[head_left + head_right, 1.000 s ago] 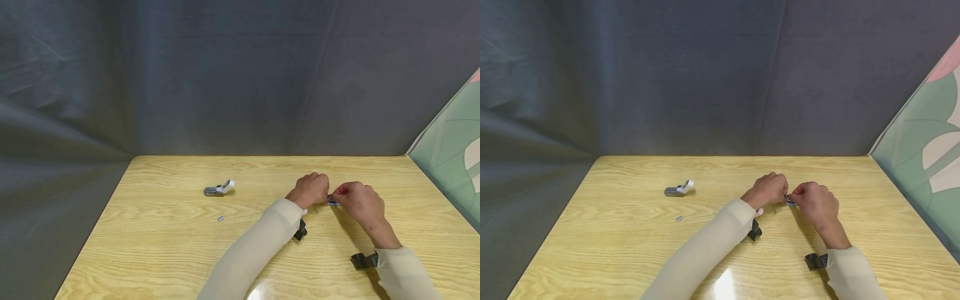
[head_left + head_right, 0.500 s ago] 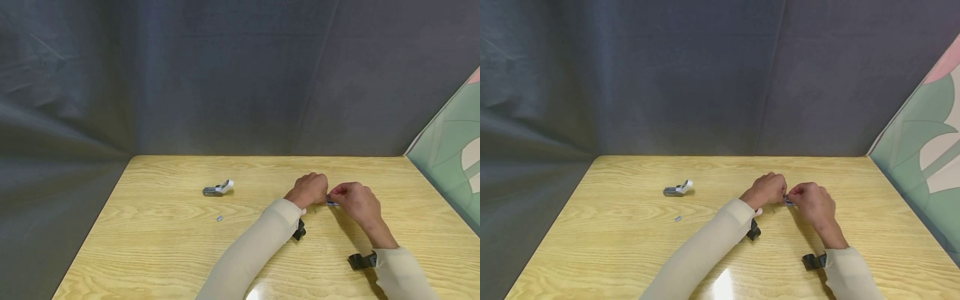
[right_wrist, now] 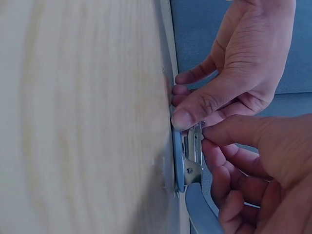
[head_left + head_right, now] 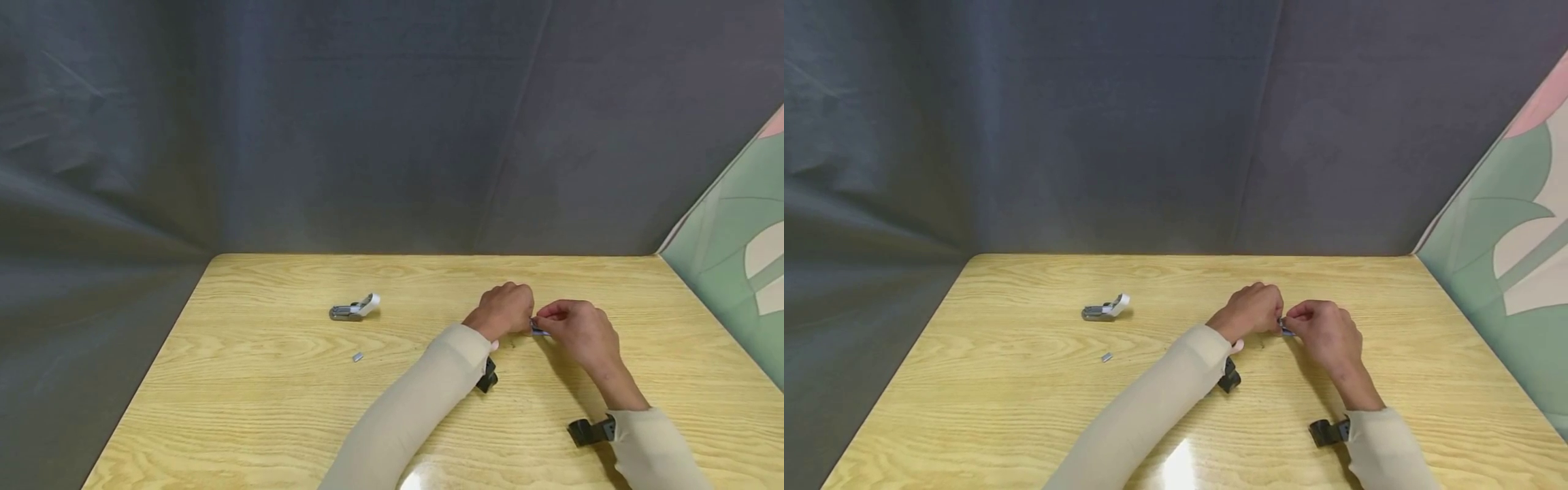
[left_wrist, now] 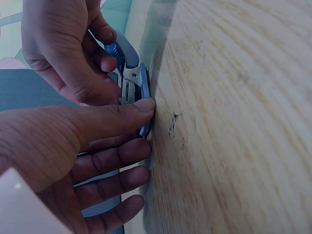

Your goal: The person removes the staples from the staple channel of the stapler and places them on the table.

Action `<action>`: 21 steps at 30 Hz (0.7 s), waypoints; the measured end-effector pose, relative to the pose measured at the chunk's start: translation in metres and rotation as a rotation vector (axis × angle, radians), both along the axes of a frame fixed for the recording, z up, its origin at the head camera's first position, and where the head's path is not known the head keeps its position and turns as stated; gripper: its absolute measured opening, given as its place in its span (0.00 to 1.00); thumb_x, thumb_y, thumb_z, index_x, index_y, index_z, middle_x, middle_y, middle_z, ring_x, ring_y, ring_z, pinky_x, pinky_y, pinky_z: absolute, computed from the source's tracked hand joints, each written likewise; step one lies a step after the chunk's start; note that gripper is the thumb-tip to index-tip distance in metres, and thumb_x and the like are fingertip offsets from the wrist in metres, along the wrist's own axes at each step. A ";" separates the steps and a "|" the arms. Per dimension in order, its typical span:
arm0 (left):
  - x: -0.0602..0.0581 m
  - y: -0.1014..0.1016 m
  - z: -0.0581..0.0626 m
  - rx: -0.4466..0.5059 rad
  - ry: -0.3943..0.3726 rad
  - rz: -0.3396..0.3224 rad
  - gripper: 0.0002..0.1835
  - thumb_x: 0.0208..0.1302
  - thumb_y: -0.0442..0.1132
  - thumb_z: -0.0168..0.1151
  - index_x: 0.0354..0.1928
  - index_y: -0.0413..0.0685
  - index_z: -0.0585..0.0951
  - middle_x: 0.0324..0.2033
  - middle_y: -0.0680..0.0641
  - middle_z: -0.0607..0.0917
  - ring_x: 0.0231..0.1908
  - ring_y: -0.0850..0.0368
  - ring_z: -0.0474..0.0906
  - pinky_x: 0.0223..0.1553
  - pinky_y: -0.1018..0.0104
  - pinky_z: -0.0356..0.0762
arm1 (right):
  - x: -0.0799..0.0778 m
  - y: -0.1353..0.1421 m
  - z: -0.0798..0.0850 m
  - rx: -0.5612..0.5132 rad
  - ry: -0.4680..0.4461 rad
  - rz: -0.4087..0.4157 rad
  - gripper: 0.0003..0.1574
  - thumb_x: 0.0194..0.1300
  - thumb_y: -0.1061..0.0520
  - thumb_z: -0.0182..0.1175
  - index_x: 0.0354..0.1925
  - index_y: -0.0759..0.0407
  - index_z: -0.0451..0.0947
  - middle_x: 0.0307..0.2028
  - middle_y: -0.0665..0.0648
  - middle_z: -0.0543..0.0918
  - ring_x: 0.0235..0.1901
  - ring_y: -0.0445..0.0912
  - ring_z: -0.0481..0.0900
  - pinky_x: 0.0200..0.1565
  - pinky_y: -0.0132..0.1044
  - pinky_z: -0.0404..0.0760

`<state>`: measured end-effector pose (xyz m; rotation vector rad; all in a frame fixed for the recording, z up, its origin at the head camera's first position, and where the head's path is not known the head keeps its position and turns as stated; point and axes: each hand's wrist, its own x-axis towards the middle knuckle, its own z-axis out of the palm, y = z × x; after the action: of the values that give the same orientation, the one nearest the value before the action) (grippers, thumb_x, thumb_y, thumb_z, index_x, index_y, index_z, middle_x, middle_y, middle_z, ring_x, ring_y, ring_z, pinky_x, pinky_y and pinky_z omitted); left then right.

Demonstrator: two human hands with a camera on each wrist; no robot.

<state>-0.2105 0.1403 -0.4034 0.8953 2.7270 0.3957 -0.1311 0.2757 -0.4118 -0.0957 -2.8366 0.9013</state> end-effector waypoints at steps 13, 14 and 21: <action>0.000 -0.002 0.000 0.000 -0.015 0.010 0.22 0.63 0.42 0.75 0.15 0.55 0.76 0.11 0.56 0.62 0.17 0.62 0.59 0.22 0.68 0.63 | -0.005 -0.002 0.000 -0.004 -0.031 0.034 0.07 0.66 0.56 0.70 0.33 0.58 0.88 0.29 0.52 0.87 0.25 0.45 0.76 0.25 0.42 0.71; 0.000 -0.002 0.000 0.003 -0.017 0.011 0.21 0.63 0.42 0.75 0.15 0.55 0.76 0.10 0.56 0.62 0.17 0.63 0.59 0.22 0.68 0.63 | -0.005 -0.002 0.000 -0.002 -0.030 0.032 0.06 0.65 0.56 0.69 0.33 0.58 0.88 0.29 0.52 0.87 0.25 0.45 0.76 0.25 0.41 0.72; 0.001 -0.002 0.000 0.018 -0.033 0.007 0.21 0.62 0.42 0.76 0.16 0.54 0.76 0.11 0.55 0.63 0.16 0.62 0.59 0.21 0.68 0.62 | -0.005 0.002 0.002 -0.010 0.006 0.025 0.05 0.63 0.59 0.66 0.34 0.60 0.87 0.28 0.52 0.86 0.23 0.46 0.75 0.24 0.39 0.71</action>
<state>-0.2092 0.1387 -0.4030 0.8760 2.7018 0.4331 -0.1363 0.2773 -0.4095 -0.0591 -2.8346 0.9194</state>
